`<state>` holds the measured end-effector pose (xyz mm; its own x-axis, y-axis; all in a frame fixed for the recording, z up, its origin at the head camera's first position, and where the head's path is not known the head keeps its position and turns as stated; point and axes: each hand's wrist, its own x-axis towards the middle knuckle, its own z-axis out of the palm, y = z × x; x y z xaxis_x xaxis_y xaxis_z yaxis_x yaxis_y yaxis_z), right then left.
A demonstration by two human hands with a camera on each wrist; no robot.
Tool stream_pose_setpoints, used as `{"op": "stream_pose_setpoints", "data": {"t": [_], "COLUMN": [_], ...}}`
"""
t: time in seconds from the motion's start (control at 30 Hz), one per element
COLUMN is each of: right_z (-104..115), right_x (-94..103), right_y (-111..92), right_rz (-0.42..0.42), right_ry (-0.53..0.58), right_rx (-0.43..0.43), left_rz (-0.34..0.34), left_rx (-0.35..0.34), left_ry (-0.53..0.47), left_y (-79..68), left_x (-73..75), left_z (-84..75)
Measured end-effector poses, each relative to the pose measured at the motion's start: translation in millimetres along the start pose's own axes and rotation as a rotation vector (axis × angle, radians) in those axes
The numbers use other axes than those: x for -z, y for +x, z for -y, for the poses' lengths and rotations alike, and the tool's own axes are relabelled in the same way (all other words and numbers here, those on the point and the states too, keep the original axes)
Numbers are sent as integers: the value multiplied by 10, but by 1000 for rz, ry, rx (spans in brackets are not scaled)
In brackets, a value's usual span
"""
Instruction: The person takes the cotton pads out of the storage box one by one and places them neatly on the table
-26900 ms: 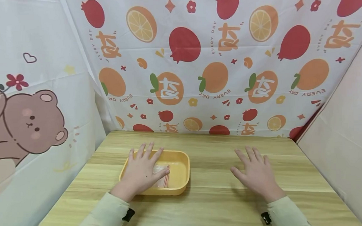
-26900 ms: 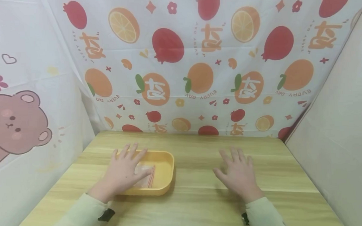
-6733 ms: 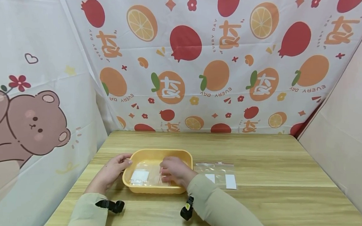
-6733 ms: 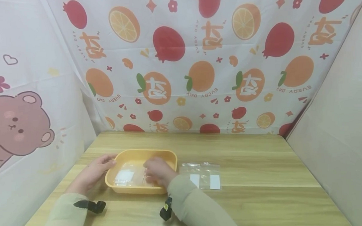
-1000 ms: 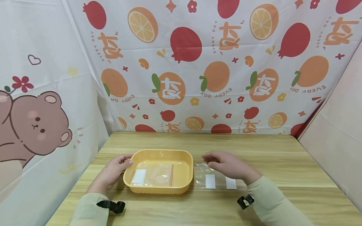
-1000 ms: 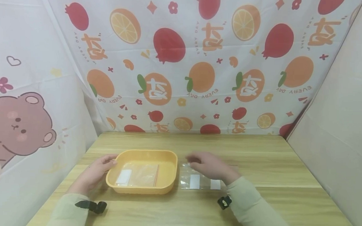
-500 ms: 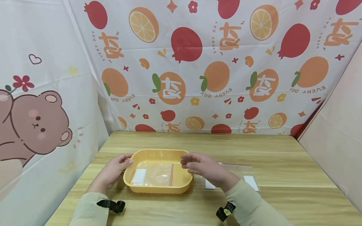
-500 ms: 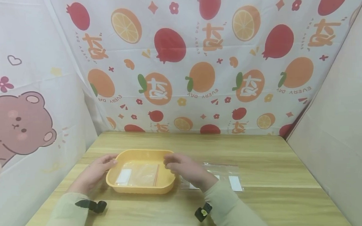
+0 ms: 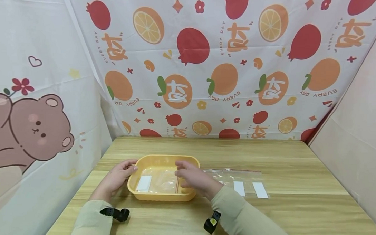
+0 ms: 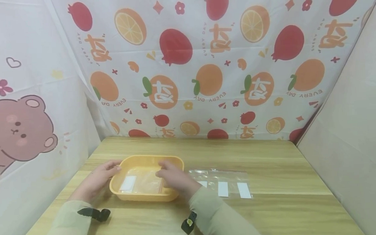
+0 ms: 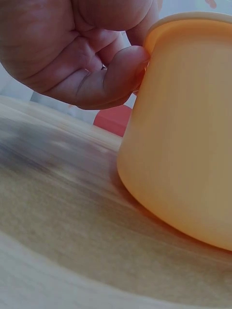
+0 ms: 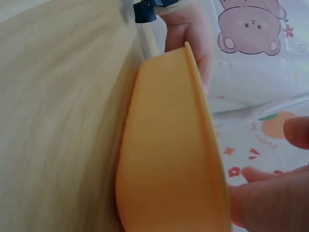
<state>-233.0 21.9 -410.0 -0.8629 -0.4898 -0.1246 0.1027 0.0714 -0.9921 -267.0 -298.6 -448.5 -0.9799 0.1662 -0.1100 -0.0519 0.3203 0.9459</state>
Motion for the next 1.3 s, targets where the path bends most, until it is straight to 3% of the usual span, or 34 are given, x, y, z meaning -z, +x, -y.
{"op": "stream_pose_setpoints", "data": {"t": [0.17,0.4,0.83,1.07,1.3], "right_z": [-35,-43,-77,-135,-195], "right_x": [-78,-91,-114,-145,-180], "right_y": [84,162,262,376,444], "right_rz": [-43,-84,-100,-169,-170], "right_ry": [64,68,102,28,-23], "right_rx": [-44,-111,-114,-115,-140], "left_rz": [-4,-2,2,3,-1], "left_rx": [3,4,-4,-11,-1], "left_ry": [3,7,7,-4,16], "left_y": [-1,-5,-15,-15,-17], "left_x": [0,5,0,2,5], "left_z": [-8,-4,0,-19,-12]}}
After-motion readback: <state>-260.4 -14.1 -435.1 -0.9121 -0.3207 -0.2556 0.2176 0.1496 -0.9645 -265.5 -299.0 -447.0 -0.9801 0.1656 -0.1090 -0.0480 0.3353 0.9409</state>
